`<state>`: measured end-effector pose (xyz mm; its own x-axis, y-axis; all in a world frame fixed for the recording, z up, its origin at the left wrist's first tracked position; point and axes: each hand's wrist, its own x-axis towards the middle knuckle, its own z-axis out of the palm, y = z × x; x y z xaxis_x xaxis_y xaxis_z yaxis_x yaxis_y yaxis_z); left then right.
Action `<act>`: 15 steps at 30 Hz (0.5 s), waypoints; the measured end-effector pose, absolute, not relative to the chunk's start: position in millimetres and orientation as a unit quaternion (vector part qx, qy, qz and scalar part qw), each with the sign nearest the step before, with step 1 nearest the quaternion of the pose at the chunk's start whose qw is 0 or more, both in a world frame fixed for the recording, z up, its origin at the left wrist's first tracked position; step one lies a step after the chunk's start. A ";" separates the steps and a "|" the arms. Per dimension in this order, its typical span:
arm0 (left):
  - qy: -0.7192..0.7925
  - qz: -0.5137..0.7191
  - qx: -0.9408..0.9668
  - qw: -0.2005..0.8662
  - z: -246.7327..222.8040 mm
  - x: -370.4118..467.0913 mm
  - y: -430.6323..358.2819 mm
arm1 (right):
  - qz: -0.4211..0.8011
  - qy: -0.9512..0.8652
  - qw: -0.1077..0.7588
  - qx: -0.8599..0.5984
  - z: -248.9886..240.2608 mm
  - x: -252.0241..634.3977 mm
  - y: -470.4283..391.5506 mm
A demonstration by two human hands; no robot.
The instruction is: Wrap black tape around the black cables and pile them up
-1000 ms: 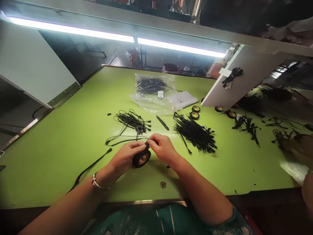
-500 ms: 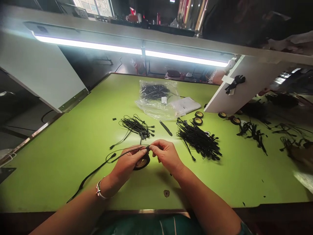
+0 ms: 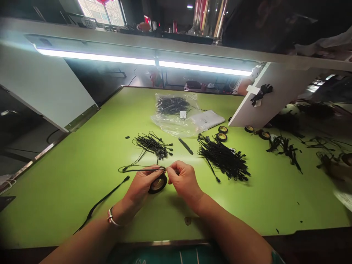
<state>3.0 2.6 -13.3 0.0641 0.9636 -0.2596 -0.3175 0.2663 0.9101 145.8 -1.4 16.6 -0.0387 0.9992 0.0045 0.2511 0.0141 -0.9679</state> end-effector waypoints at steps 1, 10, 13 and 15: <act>0.475 0.498 0.349 0.636 -13.5 2.7 2.9 | 0.448 -0.568 0.419 -0.549 16.5 144.8 -1.4; 0.473 0.491 0.365 0.634 -16.6 3.4 2.3 | 0.497 -0.529 0.383 -0.572 18.2 145.3 0.5; 0.463 0.491 0.380 0.633 -18.1 3.9 2.5 | 0.514 -0.518 0.371 -0.574 19.3 146.9 1.9; 0.462 0.492 0.396 0.622 -17.6 3.8 2.4 | 0.524 -0.510 0.372 -0.572 19.8 148.2 2.9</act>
